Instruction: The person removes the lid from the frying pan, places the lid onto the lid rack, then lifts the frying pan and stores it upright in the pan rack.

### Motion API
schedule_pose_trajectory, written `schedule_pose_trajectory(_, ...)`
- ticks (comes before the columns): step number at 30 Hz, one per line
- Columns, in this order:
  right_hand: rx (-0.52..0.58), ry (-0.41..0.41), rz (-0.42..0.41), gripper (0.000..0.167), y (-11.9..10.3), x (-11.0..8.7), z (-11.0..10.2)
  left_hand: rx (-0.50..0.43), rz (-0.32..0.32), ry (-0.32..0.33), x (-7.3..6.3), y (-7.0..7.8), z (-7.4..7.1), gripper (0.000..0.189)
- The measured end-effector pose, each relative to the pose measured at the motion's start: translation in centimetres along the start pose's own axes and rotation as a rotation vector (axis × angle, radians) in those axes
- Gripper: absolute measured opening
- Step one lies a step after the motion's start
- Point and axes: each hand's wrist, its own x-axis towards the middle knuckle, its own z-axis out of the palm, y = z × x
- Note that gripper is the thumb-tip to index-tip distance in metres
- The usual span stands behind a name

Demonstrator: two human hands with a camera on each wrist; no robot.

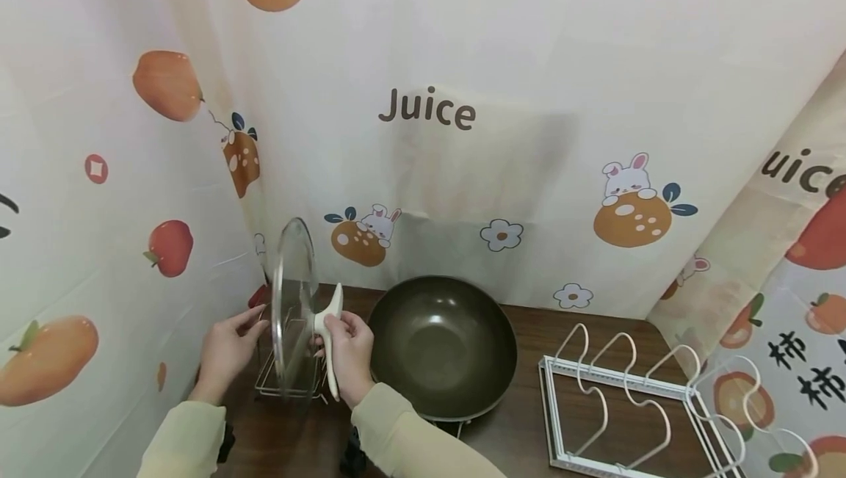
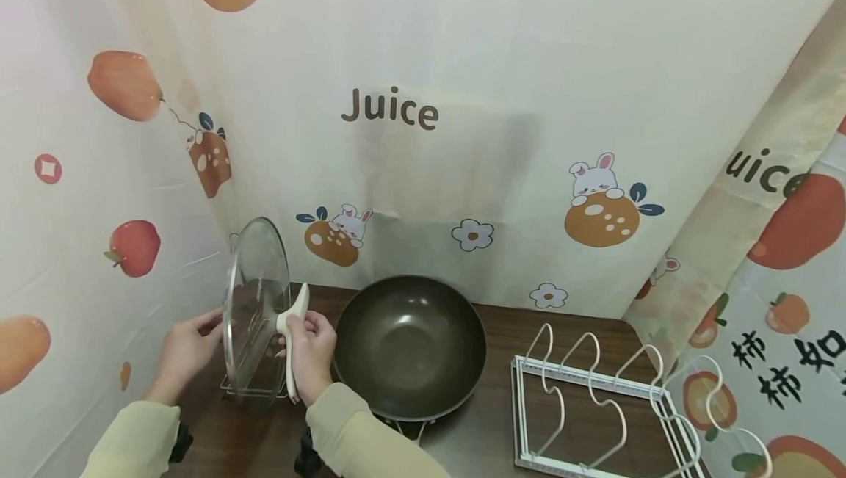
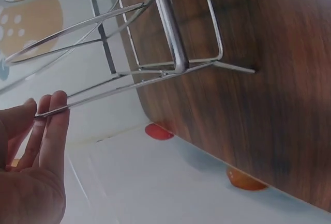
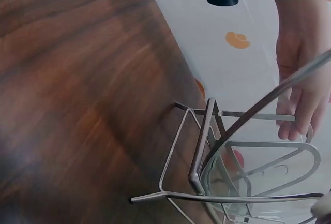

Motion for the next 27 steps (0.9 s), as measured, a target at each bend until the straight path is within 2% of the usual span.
schedule_pose_trajectory(10,-0.049,0.039,-0.003,0.027,0.6,0.1,0.0,-0.009,0.003,-0.036,-0.1,0.0,-0.3,0.036)
schedule_pose_trajectory(17,-0.241,0.093,-0.05,0.025,0.4,-0.6,0.2,-0.009,0.001,-0.032,0.1,0.1,-0.4,0.036)
schedule_pose_trajectory(21,-0.318,0.108,-0.048,0.026,0.4,-0.7,0.3,-0.018,-0.036,-0.039,0.1,0.3,-0.4,0.037)
schedule_pose_trajectory(27,-0.36,0.083,-0.039,0.028,0.4,-0.7,0.3,-0.045,-0.097,-0.078,-0.1,0.3,-0.4,0.04)
